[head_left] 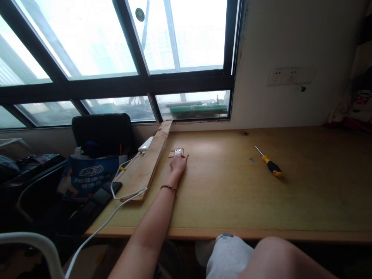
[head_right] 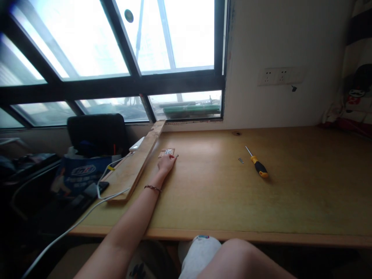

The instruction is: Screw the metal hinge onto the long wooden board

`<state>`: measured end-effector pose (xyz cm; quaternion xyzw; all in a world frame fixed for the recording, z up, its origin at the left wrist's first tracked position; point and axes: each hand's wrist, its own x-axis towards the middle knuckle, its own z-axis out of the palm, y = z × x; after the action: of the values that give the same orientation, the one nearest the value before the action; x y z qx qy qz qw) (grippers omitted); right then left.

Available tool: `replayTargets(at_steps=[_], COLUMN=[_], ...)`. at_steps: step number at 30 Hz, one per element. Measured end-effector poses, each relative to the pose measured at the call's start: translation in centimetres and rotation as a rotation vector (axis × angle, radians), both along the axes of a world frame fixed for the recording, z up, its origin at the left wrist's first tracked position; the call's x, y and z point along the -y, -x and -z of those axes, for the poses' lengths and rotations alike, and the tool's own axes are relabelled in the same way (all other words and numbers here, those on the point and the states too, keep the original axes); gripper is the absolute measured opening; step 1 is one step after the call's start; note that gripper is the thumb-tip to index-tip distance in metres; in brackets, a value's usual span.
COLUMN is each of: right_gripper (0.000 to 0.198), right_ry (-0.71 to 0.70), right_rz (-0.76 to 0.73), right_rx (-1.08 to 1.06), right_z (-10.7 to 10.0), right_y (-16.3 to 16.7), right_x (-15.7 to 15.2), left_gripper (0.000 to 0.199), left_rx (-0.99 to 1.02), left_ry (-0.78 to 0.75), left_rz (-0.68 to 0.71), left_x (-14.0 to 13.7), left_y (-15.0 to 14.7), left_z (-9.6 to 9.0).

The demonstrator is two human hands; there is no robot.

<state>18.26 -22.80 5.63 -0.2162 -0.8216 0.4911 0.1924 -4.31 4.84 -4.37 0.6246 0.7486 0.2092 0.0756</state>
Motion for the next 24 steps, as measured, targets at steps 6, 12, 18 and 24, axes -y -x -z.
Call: replayTargets(at_steps=[6, 12, 18, 24], right_gripper=[0.032, 0.038, 0.038, 0.038], right_ry=[0.208, 0.499, 0.341, 0.191], right_rz=[0.308, -0.015, 0.309, 1.019], right_rx=[-0.726, -0.566, -0.445, -0.556], right_z=[-5.2, -1.6, 1.8, 9.3], right_y=[-2.2, 7.4, 2.4, -0.9], right_x=[-6.2, -4.4, -12.6, -20.0], left_gripper=[0.027, 0.028, 0.027, 0.032], left_rx=[-0.004, -0.002, 0.256, 0.838], left_ry=[0.053, 0.048, -0.018, -0.039], left_rz=[0.044, 0.144, 0.198, 0.446], left_x=[0.7, 1.2, 1.1, 2.5], left_y=[-0.9, -1.7, -2.4, -5.4], left_z=[-0.6, -0.7, -0.4, -1.1])
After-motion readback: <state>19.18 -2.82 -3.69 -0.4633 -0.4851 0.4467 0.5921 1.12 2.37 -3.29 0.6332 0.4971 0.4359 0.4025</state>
